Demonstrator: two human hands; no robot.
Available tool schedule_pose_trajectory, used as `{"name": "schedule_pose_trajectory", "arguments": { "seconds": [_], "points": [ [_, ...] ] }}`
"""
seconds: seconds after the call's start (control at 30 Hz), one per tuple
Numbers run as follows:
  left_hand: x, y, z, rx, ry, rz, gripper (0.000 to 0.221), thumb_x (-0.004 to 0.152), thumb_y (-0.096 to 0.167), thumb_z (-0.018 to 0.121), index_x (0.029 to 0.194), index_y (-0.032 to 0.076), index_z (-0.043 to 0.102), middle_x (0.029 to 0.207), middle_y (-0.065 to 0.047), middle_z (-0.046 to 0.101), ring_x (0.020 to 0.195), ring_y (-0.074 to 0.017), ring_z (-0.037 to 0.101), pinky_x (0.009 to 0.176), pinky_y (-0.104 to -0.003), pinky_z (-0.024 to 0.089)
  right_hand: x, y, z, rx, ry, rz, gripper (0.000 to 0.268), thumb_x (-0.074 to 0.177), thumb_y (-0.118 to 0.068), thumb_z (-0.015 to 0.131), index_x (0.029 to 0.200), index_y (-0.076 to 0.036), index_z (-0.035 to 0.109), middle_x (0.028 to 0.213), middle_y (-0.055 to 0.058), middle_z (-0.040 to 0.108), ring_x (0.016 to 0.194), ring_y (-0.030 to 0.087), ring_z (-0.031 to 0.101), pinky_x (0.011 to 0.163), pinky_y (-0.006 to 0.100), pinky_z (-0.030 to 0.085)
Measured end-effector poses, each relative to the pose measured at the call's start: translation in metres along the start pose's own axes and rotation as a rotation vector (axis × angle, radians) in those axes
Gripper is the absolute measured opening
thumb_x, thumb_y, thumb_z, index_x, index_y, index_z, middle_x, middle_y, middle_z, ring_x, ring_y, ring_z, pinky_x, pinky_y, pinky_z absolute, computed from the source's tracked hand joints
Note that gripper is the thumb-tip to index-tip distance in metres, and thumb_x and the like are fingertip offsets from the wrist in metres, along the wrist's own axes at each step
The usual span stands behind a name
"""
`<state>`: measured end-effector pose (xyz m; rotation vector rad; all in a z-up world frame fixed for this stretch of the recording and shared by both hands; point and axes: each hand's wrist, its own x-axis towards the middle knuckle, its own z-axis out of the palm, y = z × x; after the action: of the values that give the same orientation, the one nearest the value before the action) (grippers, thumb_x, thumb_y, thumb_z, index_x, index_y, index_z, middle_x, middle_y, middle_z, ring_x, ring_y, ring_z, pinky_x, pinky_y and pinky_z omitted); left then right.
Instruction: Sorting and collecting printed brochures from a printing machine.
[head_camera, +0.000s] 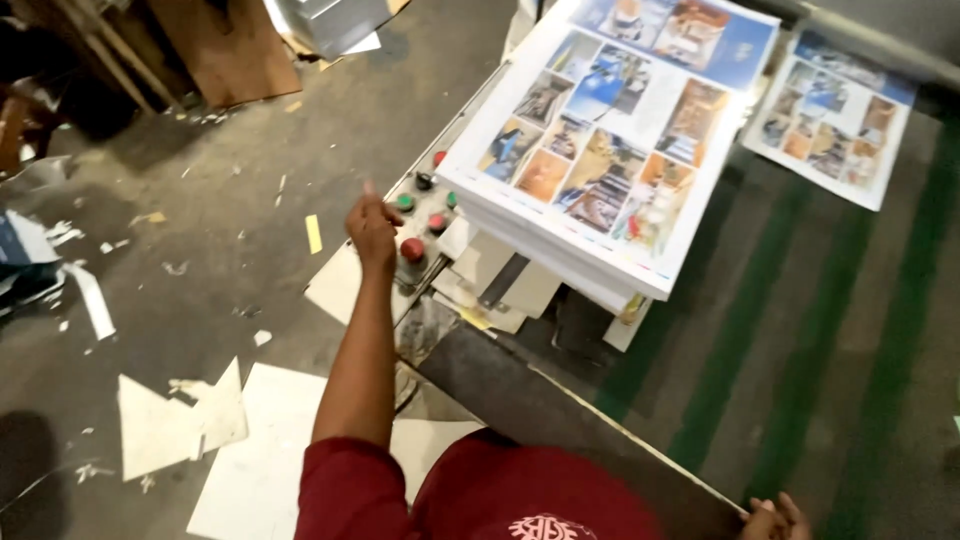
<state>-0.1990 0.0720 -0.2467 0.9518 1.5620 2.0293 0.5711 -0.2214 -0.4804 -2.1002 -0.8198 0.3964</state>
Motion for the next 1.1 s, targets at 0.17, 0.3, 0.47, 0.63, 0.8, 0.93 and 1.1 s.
{"name": "schedule_pose_trajectory", "arguments": {
  "seconds": [0.17, 0.3, 0.47, 0.63, 0.8, 0.93, 1.1],
  "points": [
    [-0.005, 0.020, 0.022, -0.483, -0.137, -0.154, 0.049, 0.109, 0.036, 0.051, 0.068, 0.014, 0.037, 0.056, 0.003, 0.036, 0.048, -0.0108, 0.037, 0.046, -0.030, 0.031, -0.008, 0.011, 0.015, 0.006, 0.089, -0.003, 0.037, 0.116, -0.017, 0.064, 0.142, 0.009, 0.057, 0.103, 0.025, 0.070, 0.090, 0.027, 0.070, 0.085, 0.045, 0.060],
    [0.004, -0.014, 0.038, -0.534, -0.114, -0.212, 0.047, 0.109, 0.033, 0.054, 0.069, 0.017, 0.035, 0.057, 0.005, 0.032, 0.046, -0.0079, 0.031, 0.041, -0.028, 0.025, -0.008, 0.021, 0.015, -0.019, 0.012, 0.049, 0.045, 0.108, -0.015, 0.064, 0.147, 0.007, 0.055, 0.104, 0.023, 0.072, 0.082, 0.027, 0.070, 0.074, 0.046, 0.060],
    [0.006, -0.052, 0.030, -0.474, -0.021, -0.265, 0.044, 0.108, 0.029, 0.054, 0.067, 0.014, 0.044, 0.057, 0.002, 0.039, 0.047, -0.0106, 0.035, 0.043, -0.030, 0.028, -0.032, -0.010, 0.018, 0.063, 0.052, 0.089, 0.045, 0.105, -0.012, 0.065, 0.146, 0.004, 0.059, 0.104, 0.024, 0.074, 0.081, 0.027, 0.071, 0.074, 0.043, 0.059],
    [0.022, -0.055, -0.023, 0.630, 0.057, 0.807, 0.052, 0.122, 0.026, 0.047, 0.073, 0.008, 0.054, 0.070, -0.005, 0.050, 0.064, -0.0225, 0.048, 0.061, -0.043, 0.038, -0.024, 0.023, 0.027, 0.121, 0.060, 0.033, 0.045, 0.105, -0.012, 0.065, 0.145, 0.005, 0.059, 0.102, 0.025, 0.073, 0.082, 0.028, 0.072, 0.073, 0.043, 0.060],
    [-0.002, -0.043, -0.084, 1.017, 0.224, 0.338, 0.044, 0.116, 0.030, 0.049, 0.093, -0.005, 0.063, 0.097, -0.026, 0.068, 0.088, -0.0465, 0.063, 0.080, -0.056, 0.044, -0.036, -0.025, 0.013, 0.139, -0.011, 0.153, 0.044, 0.104, -0.009, 0.064, 0.145, 0.003, 0.055, 0.102, 0.026, 0.075, 0.086, 0.033, 0.073, 0.080, 0.047, 0.060],
    [-0.013, -0.018, -0.081, 1.013, 0.119, 0.072, 0.041, 0.114, 0.033, 0.047, 0.107, -0.002, 0.068, 0.099, -0.028, 0.071, 0.090, -0.0500, 0.066, 0.086, -0.060, 0.045, -0.068, -0.241, -0.030, 0.489, -0.078, -0.049, 0.027, 0.095, 0.001, 0.061, 0.121, 0.006, 0.062, 0.113, 0.021, 0.073, 0.101, 0.029, 0.073, 0.089, 0.047, 0.061],
    [-0.009, -0.030, -0.082, 1.242, -0.043, -0.018, 0.042, 0.111, 0.033, 0.050, 0.101, 0.001, 0.075, 0.102, -0.028, 0.074, 0.091, -0.0497, 0.069, 0.081, -0.059, 0.052, -0.143, -0.445, -0.145, 0.924, -0.590, -0.547, 0.014, 0.093, -0.003, 0.064, 0.106, -0.003, 0.061, 0.118, 0.018, 0.070, 0.113, 0.033, 0.067, 0.095, 0.051, 0.055]
  ]
}}
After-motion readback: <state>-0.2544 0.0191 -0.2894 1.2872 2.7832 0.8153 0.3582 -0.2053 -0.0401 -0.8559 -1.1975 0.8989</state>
